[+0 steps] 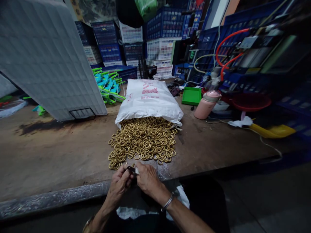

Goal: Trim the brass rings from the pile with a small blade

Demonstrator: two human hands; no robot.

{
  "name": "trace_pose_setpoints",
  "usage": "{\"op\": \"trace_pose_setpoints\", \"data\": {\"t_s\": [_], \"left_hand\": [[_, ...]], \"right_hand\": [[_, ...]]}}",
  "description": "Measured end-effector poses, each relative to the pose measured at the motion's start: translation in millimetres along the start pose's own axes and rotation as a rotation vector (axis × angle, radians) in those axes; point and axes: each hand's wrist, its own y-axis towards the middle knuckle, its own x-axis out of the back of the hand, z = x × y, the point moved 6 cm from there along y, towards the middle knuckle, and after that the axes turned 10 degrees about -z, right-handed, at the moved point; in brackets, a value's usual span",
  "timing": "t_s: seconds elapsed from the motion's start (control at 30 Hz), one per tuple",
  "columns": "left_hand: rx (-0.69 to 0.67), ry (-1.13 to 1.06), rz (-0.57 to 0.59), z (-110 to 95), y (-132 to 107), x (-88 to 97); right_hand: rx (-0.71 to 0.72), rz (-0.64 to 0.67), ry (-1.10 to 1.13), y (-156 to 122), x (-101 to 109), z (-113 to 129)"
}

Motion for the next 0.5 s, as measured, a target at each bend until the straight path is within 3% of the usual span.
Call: {"op": "trace_pose_setpoints", "data": {"t_s": [0.2,0.37,0.5], "left_hand": [[-0.019,0.025,0.004,4.5,-6.1,5.1],[0.114,-0.139,0.069,4.5,-21.1,3.5],[0.104,-0.290,0.091,2.5,-19.3,8.1]], "right_hand": [[-0.031,0.058,-0.192,5.8,0.3,-1.2],[-0.033,-0.053,-0.257,24.0,-5.8,-6.1],[-0.027,-0.139,-0.264,40.4,-13.5,1.8]]}}
